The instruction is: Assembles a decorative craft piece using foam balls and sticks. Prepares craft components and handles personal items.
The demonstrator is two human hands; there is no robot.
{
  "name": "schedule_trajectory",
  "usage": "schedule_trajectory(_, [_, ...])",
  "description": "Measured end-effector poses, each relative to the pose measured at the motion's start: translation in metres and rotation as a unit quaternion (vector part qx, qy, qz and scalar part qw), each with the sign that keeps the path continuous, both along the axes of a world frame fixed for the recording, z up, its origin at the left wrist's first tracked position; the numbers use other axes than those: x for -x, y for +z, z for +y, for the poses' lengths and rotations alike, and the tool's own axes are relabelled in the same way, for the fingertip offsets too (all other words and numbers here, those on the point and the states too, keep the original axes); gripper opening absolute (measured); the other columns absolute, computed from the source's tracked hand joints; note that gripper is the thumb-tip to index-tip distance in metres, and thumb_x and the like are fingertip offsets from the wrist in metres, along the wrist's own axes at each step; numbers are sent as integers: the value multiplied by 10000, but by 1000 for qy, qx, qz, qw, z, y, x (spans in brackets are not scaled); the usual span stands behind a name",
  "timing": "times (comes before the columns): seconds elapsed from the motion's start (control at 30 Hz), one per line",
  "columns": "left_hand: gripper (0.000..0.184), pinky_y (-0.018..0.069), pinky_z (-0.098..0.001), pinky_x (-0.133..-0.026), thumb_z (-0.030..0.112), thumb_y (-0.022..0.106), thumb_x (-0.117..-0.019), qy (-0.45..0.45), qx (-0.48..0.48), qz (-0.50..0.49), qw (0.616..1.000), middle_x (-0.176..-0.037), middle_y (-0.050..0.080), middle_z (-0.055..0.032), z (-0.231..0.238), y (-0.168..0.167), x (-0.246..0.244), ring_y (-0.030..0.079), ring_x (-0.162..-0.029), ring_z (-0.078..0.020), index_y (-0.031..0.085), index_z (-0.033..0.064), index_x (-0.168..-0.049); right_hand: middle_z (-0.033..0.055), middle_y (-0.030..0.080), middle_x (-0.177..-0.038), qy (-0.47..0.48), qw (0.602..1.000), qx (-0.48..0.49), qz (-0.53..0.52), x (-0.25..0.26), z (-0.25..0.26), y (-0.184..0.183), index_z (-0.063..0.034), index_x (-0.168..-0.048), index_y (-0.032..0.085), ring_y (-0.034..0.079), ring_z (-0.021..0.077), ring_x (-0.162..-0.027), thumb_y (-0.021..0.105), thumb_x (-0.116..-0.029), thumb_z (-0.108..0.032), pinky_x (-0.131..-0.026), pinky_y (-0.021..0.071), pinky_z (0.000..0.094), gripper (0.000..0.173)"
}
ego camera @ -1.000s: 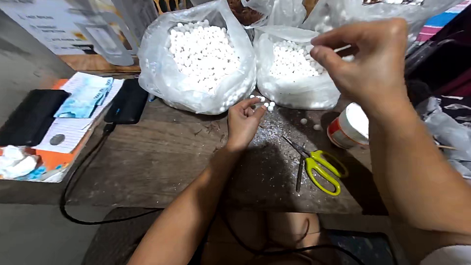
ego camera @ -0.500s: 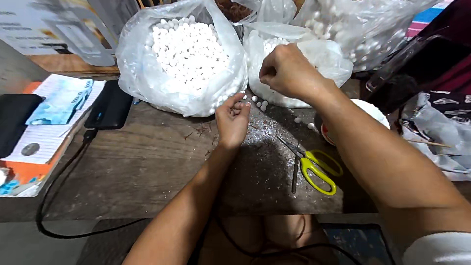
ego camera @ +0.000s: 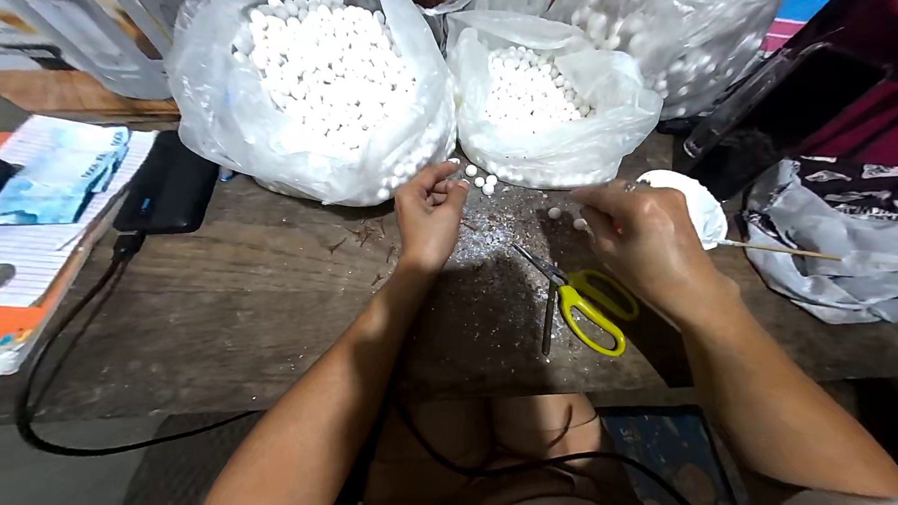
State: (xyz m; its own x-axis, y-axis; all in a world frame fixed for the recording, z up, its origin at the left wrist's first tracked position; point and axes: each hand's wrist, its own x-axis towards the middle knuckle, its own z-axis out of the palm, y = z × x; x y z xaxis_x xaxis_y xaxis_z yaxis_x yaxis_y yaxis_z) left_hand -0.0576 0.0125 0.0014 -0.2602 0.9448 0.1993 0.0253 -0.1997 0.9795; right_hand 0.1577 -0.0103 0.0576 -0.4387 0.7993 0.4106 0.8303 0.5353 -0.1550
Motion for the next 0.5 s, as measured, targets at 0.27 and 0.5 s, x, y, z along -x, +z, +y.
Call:
schedule_trajectory(0.27, [226,487,-162,-653,-16,622,-945,-7,-32,60,998,-860,672,-65,-1,-6,-2,571,-683,6,690,-62,-1156,177,739,-958,185,970,-74,140,65,26,43,17,-962,760,718,238,-870,604,-998,-163,-797,565,399,240])
schedule_trajectory(0.5, [216,494,-191,-664,-17,614,-943,15,-65,106,992,-866,687,-98,1,-10,2,588,-691,-33,698,-73,-1134,59,686,-822,180,971,-59,146,66,15,52,-11,-927,715,648,66,-720,621,-1003,-189,-664,547,241,215])
